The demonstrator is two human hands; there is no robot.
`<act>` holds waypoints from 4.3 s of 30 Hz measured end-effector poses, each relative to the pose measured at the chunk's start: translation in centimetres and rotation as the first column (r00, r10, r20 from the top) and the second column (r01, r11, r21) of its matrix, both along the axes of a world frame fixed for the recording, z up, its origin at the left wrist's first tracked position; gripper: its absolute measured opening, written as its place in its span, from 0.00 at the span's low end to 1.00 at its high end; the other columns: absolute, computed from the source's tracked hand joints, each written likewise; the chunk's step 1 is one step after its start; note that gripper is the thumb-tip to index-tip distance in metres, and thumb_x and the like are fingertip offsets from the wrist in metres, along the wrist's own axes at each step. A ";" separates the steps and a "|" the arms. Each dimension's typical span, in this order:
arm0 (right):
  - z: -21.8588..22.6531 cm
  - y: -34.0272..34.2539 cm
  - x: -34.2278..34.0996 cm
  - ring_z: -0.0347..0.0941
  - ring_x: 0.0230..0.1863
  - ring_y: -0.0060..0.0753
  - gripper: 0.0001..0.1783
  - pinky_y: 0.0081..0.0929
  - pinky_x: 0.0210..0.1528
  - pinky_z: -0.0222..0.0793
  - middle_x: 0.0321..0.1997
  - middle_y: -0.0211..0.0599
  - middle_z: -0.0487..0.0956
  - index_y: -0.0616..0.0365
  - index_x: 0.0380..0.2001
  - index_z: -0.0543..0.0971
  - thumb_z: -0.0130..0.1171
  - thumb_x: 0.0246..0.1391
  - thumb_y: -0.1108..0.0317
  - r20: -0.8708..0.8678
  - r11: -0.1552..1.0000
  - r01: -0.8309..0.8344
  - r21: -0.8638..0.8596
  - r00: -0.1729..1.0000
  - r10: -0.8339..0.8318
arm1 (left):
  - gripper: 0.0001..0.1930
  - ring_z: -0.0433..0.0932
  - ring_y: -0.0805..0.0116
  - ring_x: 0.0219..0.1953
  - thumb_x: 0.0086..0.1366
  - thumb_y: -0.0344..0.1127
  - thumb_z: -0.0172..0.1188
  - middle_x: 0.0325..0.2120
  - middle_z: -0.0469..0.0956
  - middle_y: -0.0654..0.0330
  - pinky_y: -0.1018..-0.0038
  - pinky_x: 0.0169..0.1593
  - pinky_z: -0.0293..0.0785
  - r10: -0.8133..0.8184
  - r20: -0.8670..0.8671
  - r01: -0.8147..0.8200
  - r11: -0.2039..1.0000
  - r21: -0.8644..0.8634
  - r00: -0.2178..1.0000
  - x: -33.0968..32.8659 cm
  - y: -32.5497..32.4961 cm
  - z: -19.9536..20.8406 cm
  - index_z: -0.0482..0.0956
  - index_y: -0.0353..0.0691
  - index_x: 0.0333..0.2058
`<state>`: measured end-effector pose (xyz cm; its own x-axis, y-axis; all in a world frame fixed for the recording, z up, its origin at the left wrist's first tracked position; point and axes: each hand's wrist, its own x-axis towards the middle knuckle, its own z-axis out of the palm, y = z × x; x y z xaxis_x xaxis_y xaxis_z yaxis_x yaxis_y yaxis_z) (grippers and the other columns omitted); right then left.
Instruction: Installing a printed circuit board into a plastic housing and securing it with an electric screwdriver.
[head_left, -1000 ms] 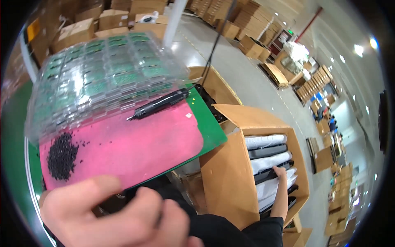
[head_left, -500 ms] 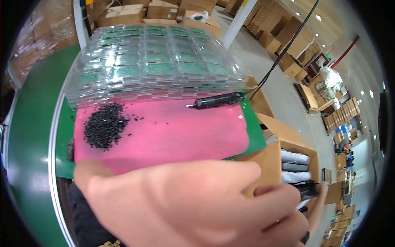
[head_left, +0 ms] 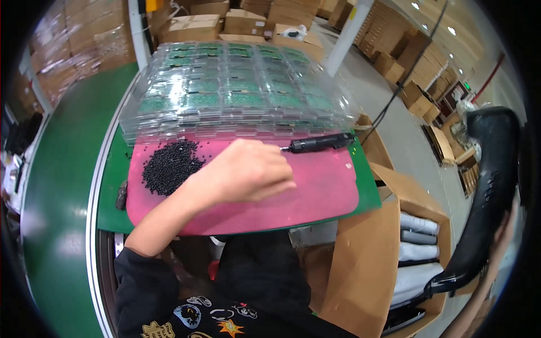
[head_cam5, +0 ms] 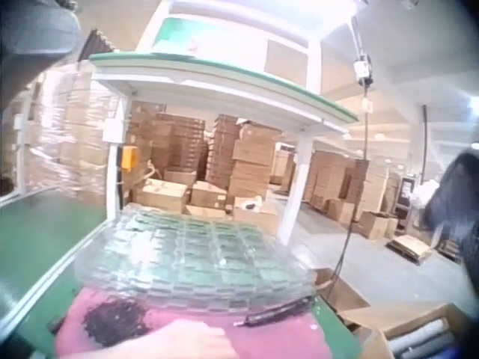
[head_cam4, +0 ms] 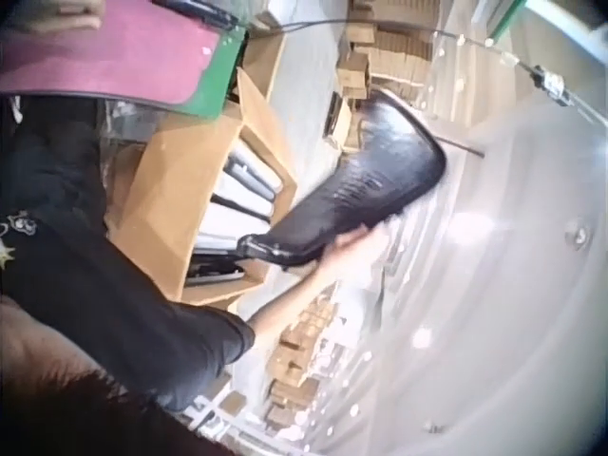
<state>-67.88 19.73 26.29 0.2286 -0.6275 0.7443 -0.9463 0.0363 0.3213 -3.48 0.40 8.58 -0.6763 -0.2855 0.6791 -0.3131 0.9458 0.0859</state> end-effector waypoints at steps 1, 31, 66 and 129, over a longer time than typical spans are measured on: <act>-2.2 -2.7 2.0 0.59 0.71 0.37 0.30 0.34 0.71 0.54 0.69 0.46 0.66 0.62 0.67 0.63 0.39 0.62 0.85 0.092 0.983 -0.154 0.099 0.985 0.145 | 0.07 0.75 0.64 0.24 0.59 0.30 0.64 0.19 0.75 0.62 0.70 0.27 0.72 0.047 -0.122 -0.044 0.999 0.032 0.991 1.2 -0.4 0.1 0.78 0.38 0.24; -23.5 -59.7 60.0 0.53 0.72 0.46 0.24 0.57 0.66 0.56 0.70 0.39 0.62 0.52 0.60 0.70 0.52 0.60 0.66 0.267 0.645 -0.486 0.591 0.871 0.412 | 0.06 0.77 0.64 0.38 0.52 0.32 0.59 0.30 0.75 0.63 0.68 0.36 0.77 0.341 0.155 -0.375 0.842 0.389 0.927 5.9 -1.7 -8.7 0.77 0.40 0.30; -19.3 -24.5 41.7 0.76 0.52 0.43 0.30 0.38 0.52 0.70 0.55 0.39 0.78 0.58 0.47 0.79 0.70 0.33 0.74 0.258 0.417 -0.900 0.129 0.436 0.862 | 0.18 0.84 0.66 0.39 0.70 0.24 0.50 0.41 0.80 0.51 0.73 0.47 0.77 0.276 -0.404 0.240 0.479 0.844 0.872 4.4 0.1 -5.9 0.66 0.29 0.58; -21.6 -25.4 36.0 0.73 0.52 0.47 0.17 0.39 0.58 0.66 0.47 0.46 0.78 0.61 0.49 0.76 0.57 0.55 0.74 0.592 0.699 -0.629 0.340 0.721 0.360 | 0.14 0.78 0.53 0.39 0.54 0.29 0.66 0.34 0.78 0.54 0.63 0.45 0.75 0.603 0.229 -0.644 0.689 0.333 0.764 10.1 -1.9 -6.6 0.79 0.36 0.40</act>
<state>-31.89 -5.66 4.72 0.3427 -0.8159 0.4657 -0.7988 -0.5140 -0.3127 6.63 -1.54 2.00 -0.3035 -0.8776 0.3710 -0.8445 0.4281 0.3217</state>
